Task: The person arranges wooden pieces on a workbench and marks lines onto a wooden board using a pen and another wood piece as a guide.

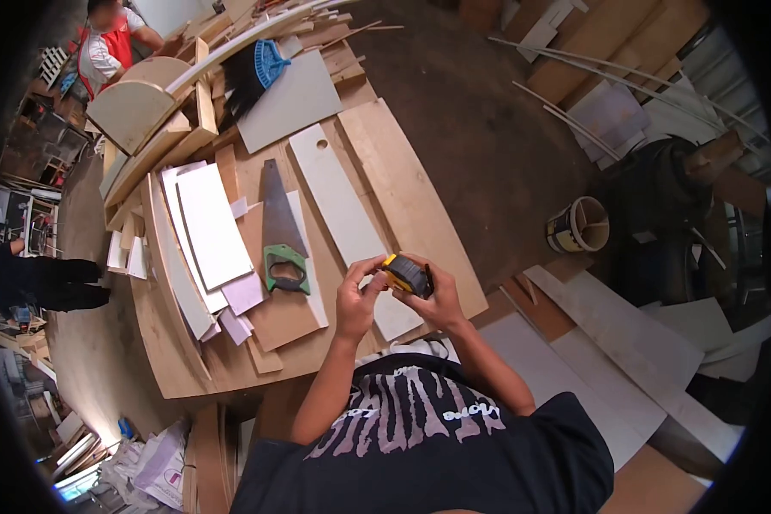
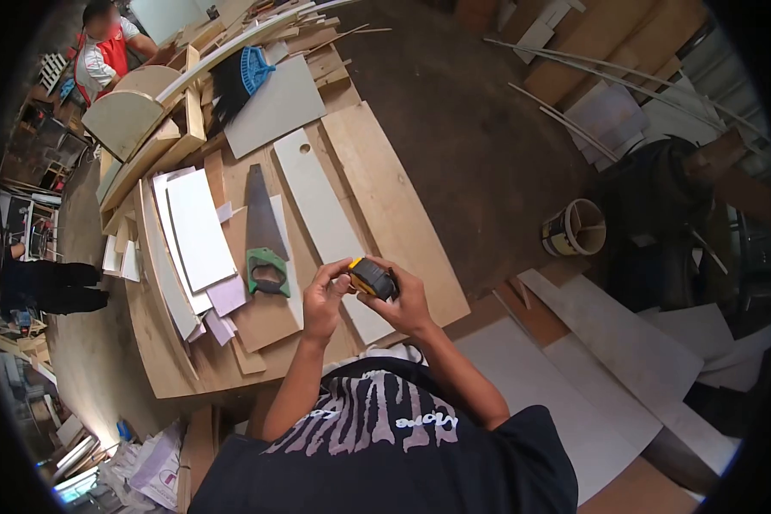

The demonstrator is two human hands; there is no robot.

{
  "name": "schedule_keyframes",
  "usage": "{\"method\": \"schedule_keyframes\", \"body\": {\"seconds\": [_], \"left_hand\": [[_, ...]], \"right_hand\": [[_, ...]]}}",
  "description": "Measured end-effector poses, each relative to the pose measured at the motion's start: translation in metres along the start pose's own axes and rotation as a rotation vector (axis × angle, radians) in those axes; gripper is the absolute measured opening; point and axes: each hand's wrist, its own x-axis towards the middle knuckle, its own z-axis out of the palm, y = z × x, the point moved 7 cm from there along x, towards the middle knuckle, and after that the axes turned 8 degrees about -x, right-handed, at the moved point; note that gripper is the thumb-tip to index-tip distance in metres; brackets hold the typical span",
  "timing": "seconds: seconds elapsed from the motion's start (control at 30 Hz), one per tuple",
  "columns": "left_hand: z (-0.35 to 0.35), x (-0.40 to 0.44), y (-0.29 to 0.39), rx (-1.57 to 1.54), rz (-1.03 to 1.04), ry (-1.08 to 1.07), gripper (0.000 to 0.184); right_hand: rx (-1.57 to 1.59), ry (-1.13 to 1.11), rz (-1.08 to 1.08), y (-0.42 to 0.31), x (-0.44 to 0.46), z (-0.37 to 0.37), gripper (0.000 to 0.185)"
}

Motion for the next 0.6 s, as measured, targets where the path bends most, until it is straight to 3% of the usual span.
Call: {"method": "schedule_keyframes", "body": {"seconds": [0.03, 0.13, 0.3, 0.6], "left_hand": [[0.003, 0.003, -0.003, -0.008, -0.019, 0.003, 0.034], [0.014, 0.014, 0.001, 0.028, 0.086, 0.01, 0.032], [0.019, 0.024, -0.01, -0.2, -0.098, -0.085, 0.034], [-0.016, 0.046, -0.022, -0.264, -0.111, -0.111, 0.04]], "right_hand": [[0.087, -0.025, 0.043, 0.002, 0.002, -0.008, 0.059], [0.335, -0.05, 0.149, 0.021, 0.008, -0.022, 0.059], [0.587, -0.016, 0.28, 0.032, 0.018, -0.023, 0.066], [0.526, 0.079, 0.429, 0.047, 0.042, 0.002, 0.066]]}}
